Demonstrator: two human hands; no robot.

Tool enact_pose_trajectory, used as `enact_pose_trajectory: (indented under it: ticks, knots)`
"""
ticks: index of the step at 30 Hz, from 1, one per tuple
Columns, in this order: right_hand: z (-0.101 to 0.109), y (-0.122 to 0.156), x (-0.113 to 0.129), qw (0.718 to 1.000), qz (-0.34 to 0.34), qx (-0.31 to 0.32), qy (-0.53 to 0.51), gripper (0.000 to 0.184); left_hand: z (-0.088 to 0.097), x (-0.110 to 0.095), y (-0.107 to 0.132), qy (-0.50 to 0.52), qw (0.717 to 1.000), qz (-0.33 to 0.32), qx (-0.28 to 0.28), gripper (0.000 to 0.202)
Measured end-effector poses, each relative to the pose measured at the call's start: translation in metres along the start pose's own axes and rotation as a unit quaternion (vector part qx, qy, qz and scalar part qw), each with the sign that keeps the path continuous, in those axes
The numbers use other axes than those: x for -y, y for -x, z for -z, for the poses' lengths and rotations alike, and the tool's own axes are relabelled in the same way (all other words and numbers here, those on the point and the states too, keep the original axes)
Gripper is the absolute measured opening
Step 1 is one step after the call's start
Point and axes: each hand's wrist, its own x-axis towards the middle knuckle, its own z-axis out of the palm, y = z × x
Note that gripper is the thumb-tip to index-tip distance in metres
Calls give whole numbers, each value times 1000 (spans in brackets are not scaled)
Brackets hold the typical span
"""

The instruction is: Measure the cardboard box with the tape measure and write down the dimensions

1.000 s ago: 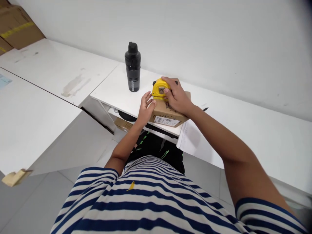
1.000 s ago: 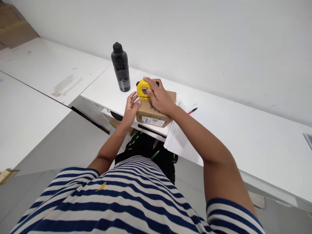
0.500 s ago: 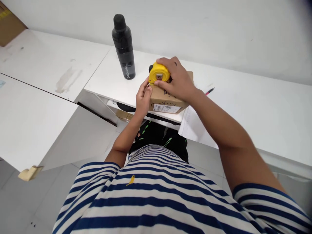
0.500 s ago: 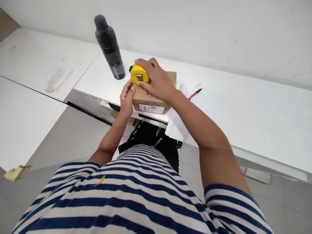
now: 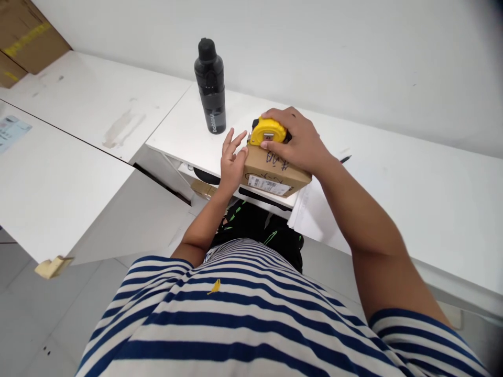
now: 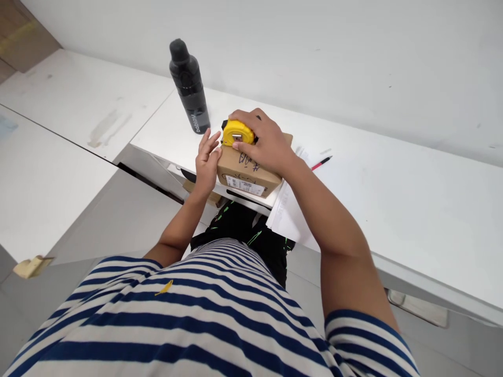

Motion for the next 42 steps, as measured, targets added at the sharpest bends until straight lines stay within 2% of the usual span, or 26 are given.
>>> enact_pose_trajectory:
  ticks: [3, 7, 12, 22, 27, 30, 33, 35, 38, 42]
  knots:
    - [2, 6, 2, 1000, 5, -9, 13, 52, 4, -1, -2, -5, 999, -23, 25, 51]
    - [3, 8, 6, 999, 6, -8, 30, 52, 12, 10, -12, 9, 996, -50, 74, 51]
    - [6, 14, 9, 998, -5, -7, 56, 53, 17, 18, -22, -5, 993, -76, 85, 42]
    - [-3, 35, 12, 988, 19, -130, 79, 46, 20, 0, -17, -4, 993, -36, 108, 41]
    - [16, 46, 13, 988, 43, -130, 68, 42, 25, -3, -21, -19, 990, -19, 140, 43]
    - [42, 67, 18, 988, 46, -129, 76, 40, 29, -3, -25, -23, 989, -9, 145, 46]
    - [69, 100, 25, 986, 26, -141, 83, 43, 32, -5, -28, -28, 988, -7, 150, 46]
    - [80, 124, 31, 984, 4, -150, 95, 46, 32, -6, -28, -27, 987, -9, 155, 45]
    - [79, 150, 36, 979, -31, -161, 119, 47, 30, -7, -29, -19, 987, -7, 159, 43]
    - [61, 164, 34, 967, -59, -196, 152, 48, 27, -4, -31, -14, 988, -9, 154, 40]
